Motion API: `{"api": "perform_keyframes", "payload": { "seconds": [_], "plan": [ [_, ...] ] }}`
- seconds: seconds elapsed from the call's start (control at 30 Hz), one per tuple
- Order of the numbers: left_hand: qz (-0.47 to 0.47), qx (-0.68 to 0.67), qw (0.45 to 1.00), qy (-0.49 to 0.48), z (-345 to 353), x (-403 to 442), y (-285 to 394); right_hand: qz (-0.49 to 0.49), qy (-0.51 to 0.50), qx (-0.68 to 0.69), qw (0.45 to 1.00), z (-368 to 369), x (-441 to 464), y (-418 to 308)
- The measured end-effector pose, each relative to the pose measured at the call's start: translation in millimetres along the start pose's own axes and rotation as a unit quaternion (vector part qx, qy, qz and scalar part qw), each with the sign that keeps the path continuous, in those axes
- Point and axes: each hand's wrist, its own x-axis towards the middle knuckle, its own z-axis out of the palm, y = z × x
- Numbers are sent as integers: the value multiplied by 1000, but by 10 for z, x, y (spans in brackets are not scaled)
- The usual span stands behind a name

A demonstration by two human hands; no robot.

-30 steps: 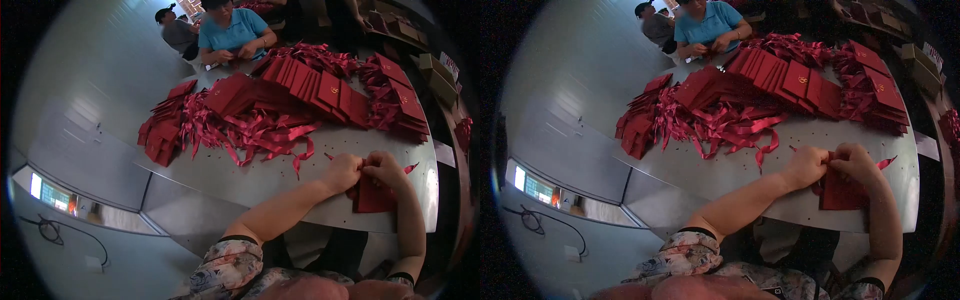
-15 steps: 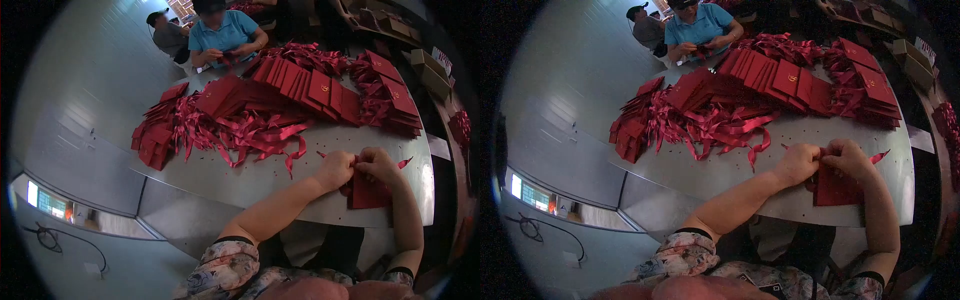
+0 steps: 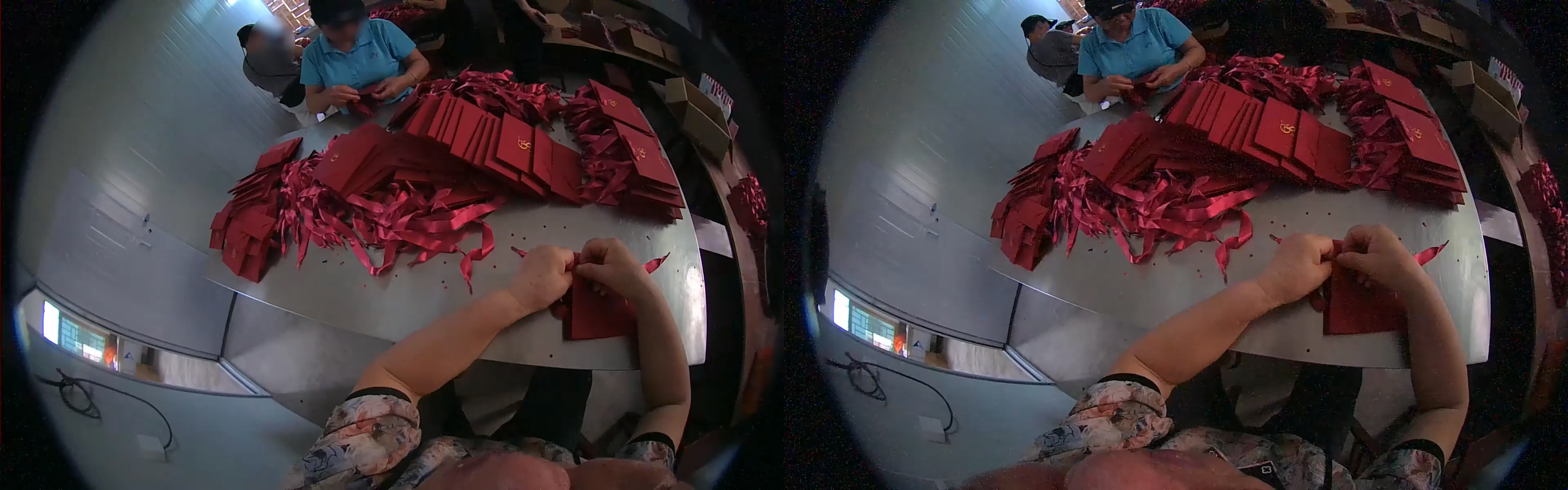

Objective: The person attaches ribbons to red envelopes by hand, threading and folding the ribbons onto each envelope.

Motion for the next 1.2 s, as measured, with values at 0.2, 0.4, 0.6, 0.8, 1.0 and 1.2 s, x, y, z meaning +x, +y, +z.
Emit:
{"api": "perform_keyframes", "payload": {
  "seconds": [0.2, 0.4, 0.6, 0.8, 1.0, 1.2],
  "plan": [
    [2, 20, 1000, -5, -2, 1, -16, -13, -4, -6, 1000, -3, 24, 38],
    [-6, 9, 1000, -10, 2, 9, -15, -20, 2, 4, 1000, -7, 35, 81],
    [-30, -5, 999, -15, -12, 8, 24, -24, -7, 17, 1000, -12, -4, 26],
    [-20, 20, 1000, -14, -20, 1, 24, -15, -2, 1, 1000, -4, 22, 38],
    [-7, 34, 999, -23, -11, 2, -9, -9, -8, 23, 1000, -13, 14, 50],
    [-2, 14, 1000, -3, -1, -10, 9, -53, 3, 29, 998, 7, 39, 105]
  ]
}}
